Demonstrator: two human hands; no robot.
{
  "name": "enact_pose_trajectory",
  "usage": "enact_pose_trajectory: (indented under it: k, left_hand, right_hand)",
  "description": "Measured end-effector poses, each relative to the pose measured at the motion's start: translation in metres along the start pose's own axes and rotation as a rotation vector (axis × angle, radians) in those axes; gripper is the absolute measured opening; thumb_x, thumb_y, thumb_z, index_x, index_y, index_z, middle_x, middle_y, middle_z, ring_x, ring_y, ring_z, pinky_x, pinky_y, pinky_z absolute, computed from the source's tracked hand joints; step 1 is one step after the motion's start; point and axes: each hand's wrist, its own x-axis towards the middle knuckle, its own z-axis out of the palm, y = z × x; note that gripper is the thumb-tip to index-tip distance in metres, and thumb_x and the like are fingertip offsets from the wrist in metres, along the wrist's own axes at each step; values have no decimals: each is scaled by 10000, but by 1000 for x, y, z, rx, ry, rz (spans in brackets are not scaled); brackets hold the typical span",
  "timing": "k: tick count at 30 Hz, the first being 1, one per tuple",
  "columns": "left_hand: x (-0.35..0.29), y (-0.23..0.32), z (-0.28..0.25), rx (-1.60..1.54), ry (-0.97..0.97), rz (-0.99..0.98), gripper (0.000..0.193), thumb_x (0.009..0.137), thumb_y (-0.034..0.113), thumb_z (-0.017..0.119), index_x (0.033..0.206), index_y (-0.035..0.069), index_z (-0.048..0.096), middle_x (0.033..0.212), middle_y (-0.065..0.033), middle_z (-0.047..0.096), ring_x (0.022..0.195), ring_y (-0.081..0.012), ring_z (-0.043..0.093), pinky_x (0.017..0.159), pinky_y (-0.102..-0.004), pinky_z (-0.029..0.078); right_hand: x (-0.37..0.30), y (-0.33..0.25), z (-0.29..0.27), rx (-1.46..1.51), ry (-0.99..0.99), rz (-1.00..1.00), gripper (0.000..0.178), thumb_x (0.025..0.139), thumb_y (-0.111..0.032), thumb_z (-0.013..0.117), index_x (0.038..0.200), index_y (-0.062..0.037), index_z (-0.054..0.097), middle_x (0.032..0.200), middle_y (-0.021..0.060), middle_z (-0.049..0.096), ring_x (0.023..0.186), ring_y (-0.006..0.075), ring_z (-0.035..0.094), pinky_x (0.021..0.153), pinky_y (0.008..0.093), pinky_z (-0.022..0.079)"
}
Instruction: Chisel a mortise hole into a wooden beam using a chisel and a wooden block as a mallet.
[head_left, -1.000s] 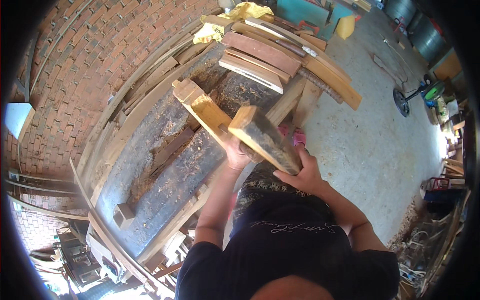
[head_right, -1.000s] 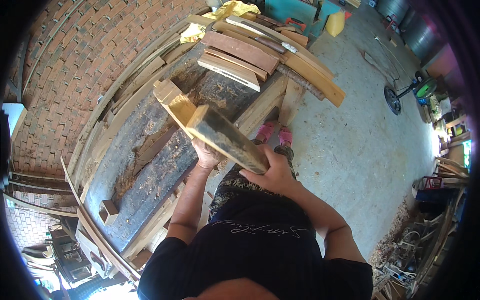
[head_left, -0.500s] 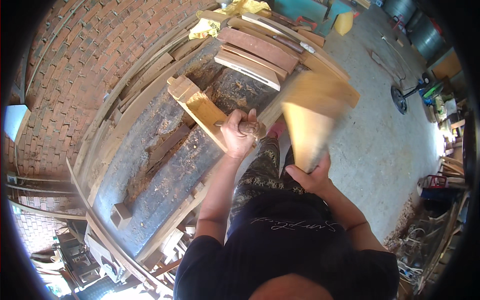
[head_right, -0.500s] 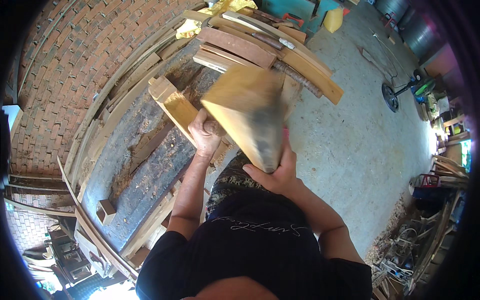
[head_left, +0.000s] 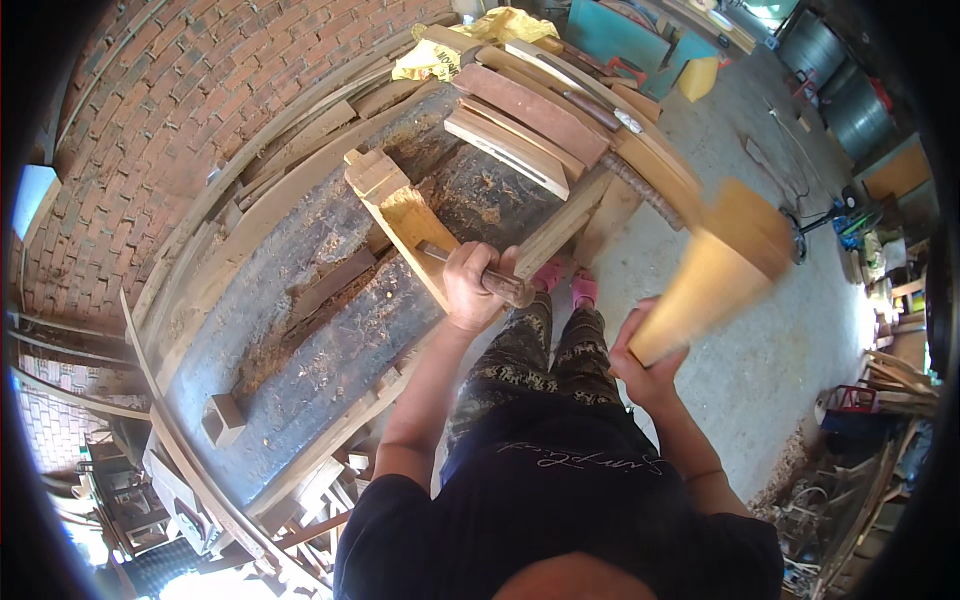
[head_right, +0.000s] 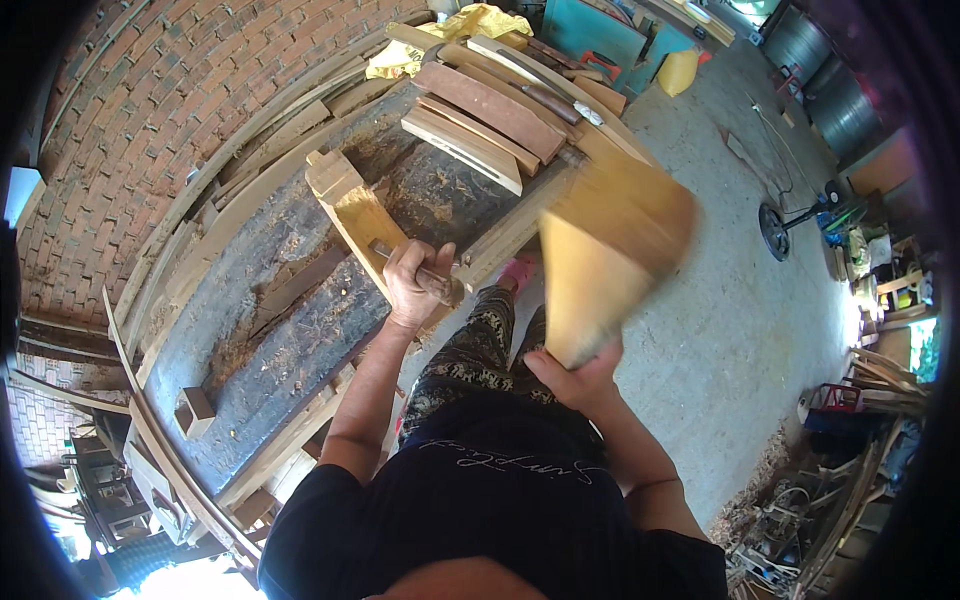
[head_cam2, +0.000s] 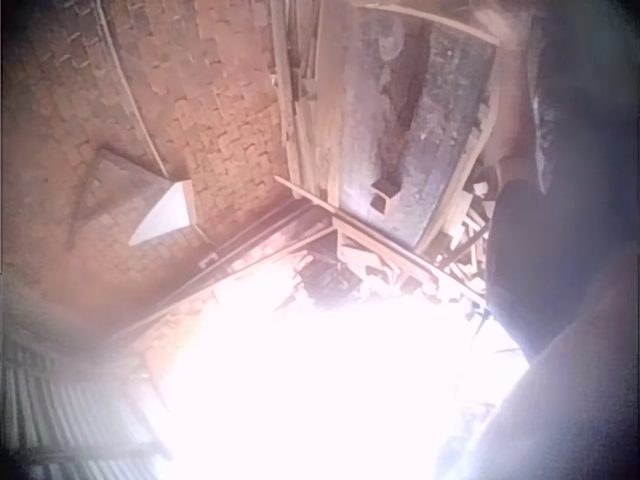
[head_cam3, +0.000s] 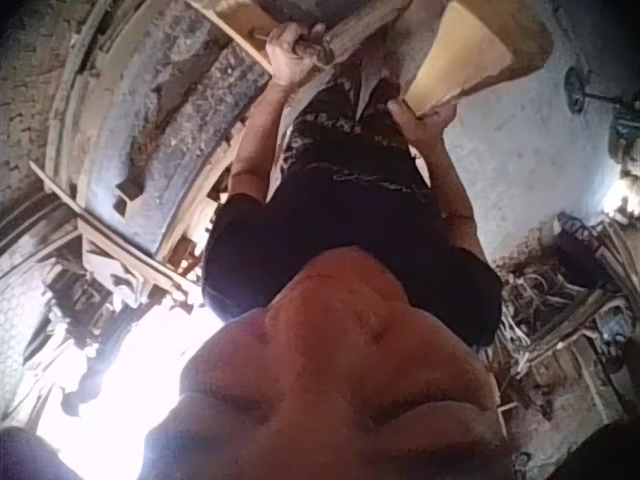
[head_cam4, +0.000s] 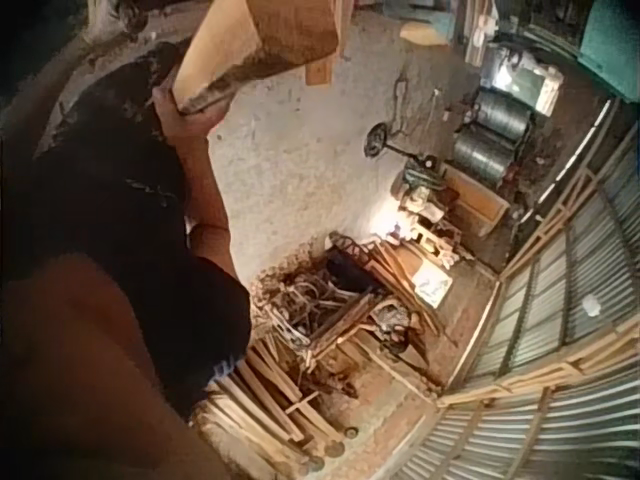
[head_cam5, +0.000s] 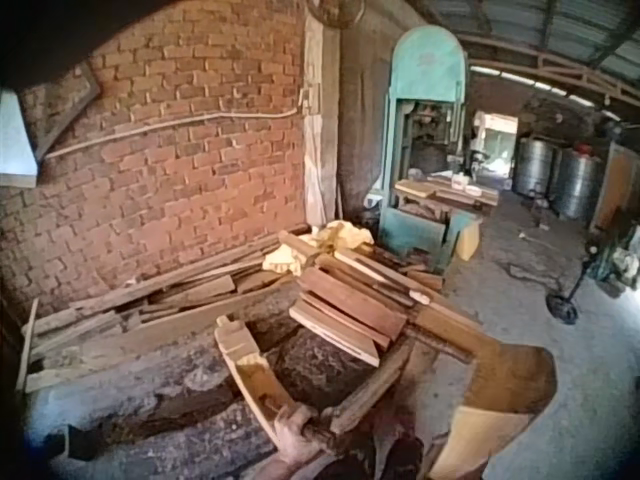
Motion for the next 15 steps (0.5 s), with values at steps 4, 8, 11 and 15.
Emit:
enact_pose_trajectory:
  k: [4, 8, 11, 15]
  left_hand:
    - [1, 0, -3, -100, 56, -83, 291, 662, 152, 779, 636, 71, 501, 624, -102, 526, 573, -308, 521, 558, -429, 400]
    - [2, -24, -8, -91, -22, 91, 312, 599, 210, 798, 648, 82, 518, 646, -101, 547, 600, -306, 543, 564, -438, 417]
    - [-3, -37, -9, -48, -89, 79, 333, 621, 248, 812, 648, 80, 526, 615, -97, 531, 568, -309, 536, 540, -423, 419]
    - [-1, -48, -7, -109, -60, 103, 340, 645, 293, 830, 678, 75, 572, 598, -92, 537, 542, -305, 548, 537, -400, 455]
  right_hand:
    - [-1, 16, 16, -378, -159, -212, 636, 699, -205, 837, 1193, 14, 501, 1002, 161, 649, 919, 304, 650, 817, 381, 502]
    - [3, 16, 34, -283, -279, 177, 656, 703, -228, 843, 1202, 14, 493, 1036, 161, 644, 930, 276, 658, 817, 368, 505]
    - [1, 0, 35, -141, -175, -5, 634, 722, -246, 831, 1192, 13, 492, 1035, 162, 641, 915, 272, 664, 792, 363, 512]
    - [11, 5, 46, -222, -216, -5, 550, 744, -261, 813, 1119, 1, 509, 961, 169, 657, 859, 275, 678, 738, 364, 523]
